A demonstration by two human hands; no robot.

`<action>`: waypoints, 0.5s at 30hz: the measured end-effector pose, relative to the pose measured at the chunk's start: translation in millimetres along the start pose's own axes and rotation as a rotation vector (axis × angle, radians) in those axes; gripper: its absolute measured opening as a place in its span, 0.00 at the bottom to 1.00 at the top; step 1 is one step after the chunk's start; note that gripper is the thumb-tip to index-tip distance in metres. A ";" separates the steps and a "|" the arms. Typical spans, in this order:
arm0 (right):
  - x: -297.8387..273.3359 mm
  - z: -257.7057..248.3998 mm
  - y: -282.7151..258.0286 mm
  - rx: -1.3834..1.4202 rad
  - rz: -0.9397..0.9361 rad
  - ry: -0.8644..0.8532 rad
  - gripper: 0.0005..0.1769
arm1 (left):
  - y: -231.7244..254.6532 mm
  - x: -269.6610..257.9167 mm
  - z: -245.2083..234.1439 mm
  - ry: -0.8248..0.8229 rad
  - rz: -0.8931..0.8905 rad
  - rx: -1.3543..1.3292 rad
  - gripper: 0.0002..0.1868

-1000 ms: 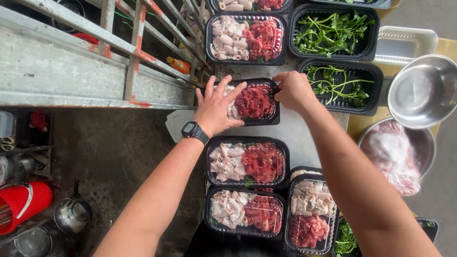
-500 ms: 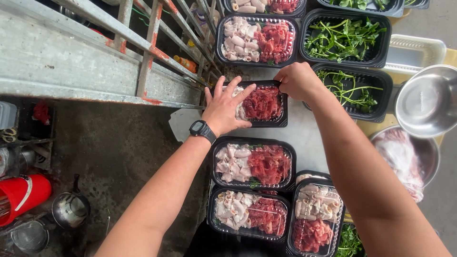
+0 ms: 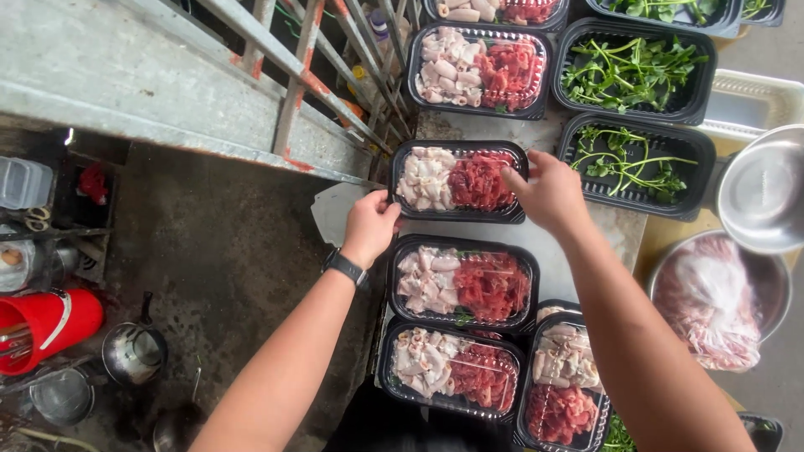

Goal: The person arranges and stacks multiple black plastic containers filled with raw meat and vegetables on a metal table. They repeatedly pick up, move, and reposition the containers to organize them into neat rows.

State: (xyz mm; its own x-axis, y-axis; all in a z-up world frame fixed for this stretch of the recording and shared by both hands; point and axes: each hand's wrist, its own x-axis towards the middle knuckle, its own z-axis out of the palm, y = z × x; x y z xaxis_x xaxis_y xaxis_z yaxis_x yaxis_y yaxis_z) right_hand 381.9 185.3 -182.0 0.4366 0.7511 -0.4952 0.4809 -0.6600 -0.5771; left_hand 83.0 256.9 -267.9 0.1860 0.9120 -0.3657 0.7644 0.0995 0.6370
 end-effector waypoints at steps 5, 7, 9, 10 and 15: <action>-35.4 -17.0 -43.2 0.184 0.234 -0.040 0.45 | 33.0 7.1 -15.8 -0.218 -0.275 -0.416 0.16; -21.8 -6.2 -24.3 0.268 0.240 -0.030 0.43 | 26.1 13.2 -8.5 -0.189 -0.268 -0.412 0.14; -17.7 -2.5 -17.2 0.354 0.248 -0.015 0.41 | 32.3 13.7 -8.6 -0.166 -0.258 -0.406 0.11; -20.1 -4.2 -19.5 0.362 0.249 -0.015 0.39 | 41.8 11.2 -11.9 -0.134 -0.245 -0.412 0.16; -25.4 -13.2 -12.1 0.400 0.190 0.065 0.35 | 67.0 5.8 -20.0 -0.163 -0.228 -0.673 0.25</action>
State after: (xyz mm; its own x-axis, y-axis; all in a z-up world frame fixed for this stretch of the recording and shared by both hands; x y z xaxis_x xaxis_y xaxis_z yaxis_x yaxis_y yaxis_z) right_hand 375.0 174.0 -153.8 0.5420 0.6058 -0.5824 0.0614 -0.7198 -0.6915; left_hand 122.9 276.8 -213.7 0.1973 0.7737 -0.6021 0.2597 0.5510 0.7931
